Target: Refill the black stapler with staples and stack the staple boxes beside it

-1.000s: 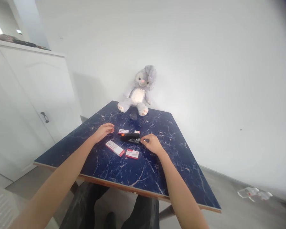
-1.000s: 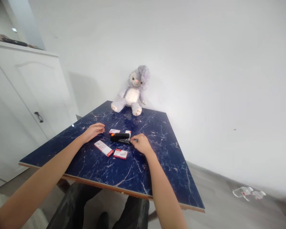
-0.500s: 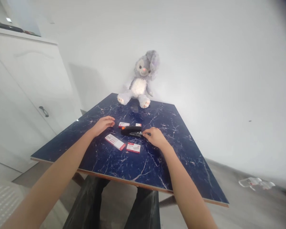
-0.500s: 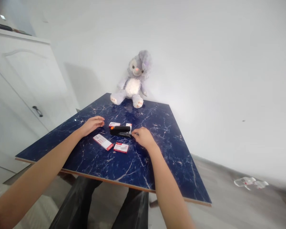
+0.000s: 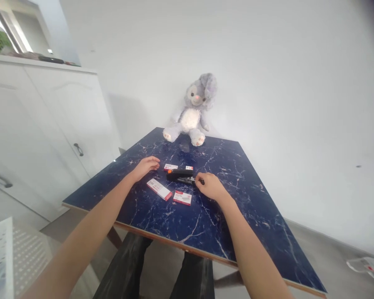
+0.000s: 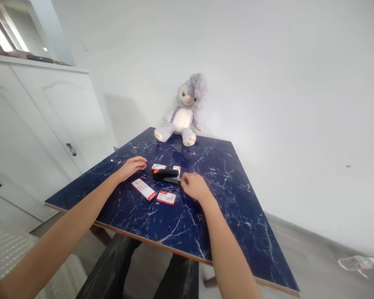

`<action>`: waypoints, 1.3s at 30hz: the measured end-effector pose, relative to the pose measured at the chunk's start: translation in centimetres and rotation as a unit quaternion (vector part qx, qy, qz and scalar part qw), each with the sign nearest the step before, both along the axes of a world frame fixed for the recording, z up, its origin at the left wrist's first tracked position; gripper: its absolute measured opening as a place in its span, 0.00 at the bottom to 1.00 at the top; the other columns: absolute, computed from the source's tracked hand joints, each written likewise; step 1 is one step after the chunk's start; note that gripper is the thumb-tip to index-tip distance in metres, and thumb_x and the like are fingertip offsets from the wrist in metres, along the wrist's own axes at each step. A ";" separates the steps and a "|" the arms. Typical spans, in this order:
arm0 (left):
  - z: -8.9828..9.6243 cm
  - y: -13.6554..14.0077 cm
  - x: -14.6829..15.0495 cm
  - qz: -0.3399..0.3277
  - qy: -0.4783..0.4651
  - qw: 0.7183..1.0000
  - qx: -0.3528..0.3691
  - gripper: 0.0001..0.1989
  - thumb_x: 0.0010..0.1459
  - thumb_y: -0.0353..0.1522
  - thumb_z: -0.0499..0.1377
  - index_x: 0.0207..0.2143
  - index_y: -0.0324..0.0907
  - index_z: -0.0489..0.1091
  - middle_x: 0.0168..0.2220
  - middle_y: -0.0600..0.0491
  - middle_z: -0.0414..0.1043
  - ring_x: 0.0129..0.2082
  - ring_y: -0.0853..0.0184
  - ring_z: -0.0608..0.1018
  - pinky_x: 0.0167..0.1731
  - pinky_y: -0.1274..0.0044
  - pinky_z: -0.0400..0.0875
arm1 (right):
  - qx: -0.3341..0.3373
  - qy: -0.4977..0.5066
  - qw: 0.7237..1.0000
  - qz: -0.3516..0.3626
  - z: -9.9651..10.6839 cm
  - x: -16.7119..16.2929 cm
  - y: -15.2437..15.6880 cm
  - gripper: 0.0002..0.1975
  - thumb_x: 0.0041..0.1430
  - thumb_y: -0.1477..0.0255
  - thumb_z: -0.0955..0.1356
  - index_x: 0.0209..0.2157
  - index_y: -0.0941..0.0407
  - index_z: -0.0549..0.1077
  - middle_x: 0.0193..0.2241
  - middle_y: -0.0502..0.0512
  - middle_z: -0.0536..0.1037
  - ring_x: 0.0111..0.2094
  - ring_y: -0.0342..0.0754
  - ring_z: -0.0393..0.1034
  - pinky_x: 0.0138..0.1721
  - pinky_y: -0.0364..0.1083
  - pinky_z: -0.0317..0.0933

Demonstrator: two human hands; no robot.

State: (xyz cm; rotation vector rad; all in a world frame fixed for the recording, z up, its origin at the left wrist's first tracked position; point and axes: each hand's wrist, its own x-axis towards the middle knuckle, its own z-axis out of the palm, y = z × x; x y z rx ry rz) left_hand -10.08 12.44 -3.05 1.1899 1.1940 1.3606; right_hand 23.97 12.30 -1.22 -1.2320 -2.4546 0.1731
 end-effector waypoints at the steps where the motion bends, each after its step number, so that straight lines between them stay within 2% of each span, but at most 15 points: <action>1: 0.0 0.0 0.0 0.002 0.008 1.000 0.000 0.11 0.45 0.33 0.68 0.33 0.39 0.76 0.28 0.50 0.75 0.30 0.66 0.77 0.35 0.74 0.69 | 0.000 0.003 1.000 0.006 0.0 -0.1 0.0 0.08 0.61 0.71 0.65 0.36 0.53 0.77 0.33 0.53 0.80 0.37 0.50 0.72 0.41 0.44 0.60; 6: -0.1 0.0 0.2 0.007 0.061 0.998 0.019 0.11 0.46 0.34 0.68 0.34 0.40 0.77 0.30 0.49 0.77 0.28 0.67 0.76 0.30 0.76 0.68 | -0.026 0.038 0.999 0.003 0.3 -0.3 -0.2 0.12 0.57 0.73 0.65 0.39 0.50 0.79 0.35 0.52 0.82 0.38 0.50 0.74 0.44 0.45 0.62; 8: -0.1 -0.1 0.5 0.009 0.091 0.995 0.031 0.11 0.46 0.34 0.68 0.34 0.41 0.77 0.32 0.49 0.78 0.25 0.69 0.73 0.26 0.77 0.66 | -0.038 0.074 0.995 -0.062 0.7 0.1 -0.1 0.14 0.55 0.74 0.65 0.39 0.50 0.80 0.36 0.51 0.83 0.38 0.50 0.76 0.43 0.45 0.63; 10: 0.2 -0.3 1.0 -0.015 0.116 0.992 0.038 0.12 0.45 0.33 0.68 0.35 0.42 0.78 0.34 0.49 0.79 0.24 0.69 0.73 0.25 0.78 0.65 | -0.032 0.104 0.980 -0.169 1.1 0.8 0.2 0.14 0.55 0.74 0.64 0.37 0.50 0.80 0.35 0.52 0.83 0.37 0.52 0.76 0.42 0.46 0.65; 12: 0.6 -0.7 1.3 -0.073 0.131 0.988 0.041 0.15 0.43 0.33 0.69 0.36 0.43 0.79 0.36 0.48 0.80 0.30 0.65 0.77 0.28 0.76 0.69 | -0.031 0.106 0.961 -0.252 1.2 1.5 0.5 0.13 0.53 0.74 0.65 0.34 0.51 0.81 0.32 0.55 0.83 0.36 0.54 0.77 0.40 0.48 0.65; 14: 1.1 -1.1 1.5 -0.127 0.141 0.981 0.045 0.18 0.40 0.31 0.71 0.38 0.44 0.80 0.38 0.48 0.80 0.36 0.59 0.80 0.33 0.74 0.71 | -0.043 0.091 0.957 -0.273 1.1 1.8 0.7 0.12 0.49 0.74 0.66 0.32 0.52 0.82 0.30 0.58 0.82 0.35 0.56 0.77 0.38 0.49 0.66; 16: 1.4 -1.3 1.6 -0.153 0.152 0.975 0.048 0.21 0.37 0.28 0.72 0.39 0.46 0.80 0.39 0.48 0.80 0.39 0.56 0.80 0.35 0.73 0.72 | -0.049 0.074 0.963 -0.256 0.7 1.4 0.7 0.13 0.47 0.75 0.67 0.33 0.53 0.82 0.31 0.60 0.83 0.35 0.57 0.78 0.39 0.49 0.66; 20: 1.0 -1.2 1.9 -0.140 0.161 0.975 0.065 0.22 0.33 0.23 0.72 0.36 0.44 0.80 0.34 0.48 0.80 0.36 0.55 0.81 0.36 0.72 0.72 | -0.019 0.035 0.973 -0.227 0.1 -0.4 -0.1 0.19 0.51 0.75 0.66 0.44 0.56 0.81 0.35 0.66 0.82 0.38 0.60 0.78 0.41 0.51 0.67; 23: 0.5 -1.1 2.3 -0.135 0.181 0.971 0.079 0.23 0.33 0.24 0.73 0.37 0.44 0.81 0.31 0.49 0.79 0.33 0.56 0.81 0.35 0.72 0.71 | -0.004 0.006 0.978 -0.207 0.2 -1.4 -1.0 0.25 0.54 0.77 0.66 0.54 0.57 0.74 0.33 0.67 0.81 0.37 0.60 0.78 0.42 0.53 0.66; 26: 0.5 -1.3 2.5 -0.147 0.210 0.963 0.083 0.23 0.35 0.27 0.73 0.39 0.45 0.80 0.32 0.50 0.80 0.32 0.56 0.81 0.34 0.72 0.71 | -0.008 -0.004 0.980 -0.198 0.6 -1.5 -1.4 0.29 0.54 0.78 0.66 0.59 0.55 0.70 0.32 0.65 0.81 0.35 0.60 0.77 0.40 0.53 0.65; 28: 0.6 -1.4 2.6 -0.150 0.229 0.957 0.090 0.22 0.37 0.29 0.72 0.40 0.46 0.80 0.33 0.50 0.80 0.32 0.57 0.80 0.34 0.73 0.71 | -0.024 0.005 0.981 -0.191 0.9 -1.3 -1.5 0.27 0.53 0.78 0.67 0.56 0.52 0.72 0.34 0.63 0.81 0.37 0.59 0.77 0.40 0.52 0.65; 30: 0.7 -1.5 2.6 -0.143 0.239 0.955 0.101 0.21 0.37 0.31 0.72 0.39 0.47 0.80 0.32 0.50 0.80 0.32 0.57 0.80 0.34 0.73 0.71 | -0.031 0.020 0.985 -0.167 1.1 -1.1 -1.4 0.21 0.53 0.76 0.68 0.50 0.51 0.76 0.37 0.59 0.81 0.39 0.57 0.76 0.41 0.51 0.65; 34: 1.0 -1.6 2.6 -0.136 0.234 0.958 0.099 0.20 0.35 0.32 0.73 0.37 0.47 0.81 0.32 0.51 0.80 0.31 0.57 0.81 0.33 0.73 0.70 | 0.002 0.013 0.997 -0.073 1.0 -1.0 -1.3 0.10 0.56 0.74 0.68 0.39 0.51 0.78 0.41 0.56 0.80 0.42 0.52 0.74 0.45 0.48 0.64; 36: 1.1 -1.6 2.6 -0.151 0.256 0.952 0.079 0.21 0.38 0.32 0.73 0.40 0.47 0.81 0.33 0.51 0.81 0.33 0.57 0.81 0.34 0.74 0.70 | 0.007 -0.007 0.999 -0.042 0.8 -1.1 -1.1 0.09 0.57 0.74 0.68 0.39 0.51 0.79 0.41 0.55 0.80 0.43 0.51 0.73 0.46 0.47 0.62; 39: 1.3 -1.7 2.4 -0.178 0.326 0.926 0.061 0.23 0.45 0.35 0.69 0.47 0.49 0.78 0.39 0.53 0.81 0.39 0.59 0.81 0.39 0.74 0.69 | 0.001 -0.006 0.999 -0.032 0.3 -1.1 -0.8 0.08 0.59 0.73 0.68 0.38 0.51 0.79 0.41 0.54 0.80 0.44 0.51 0.73 0.48 0.47 0.61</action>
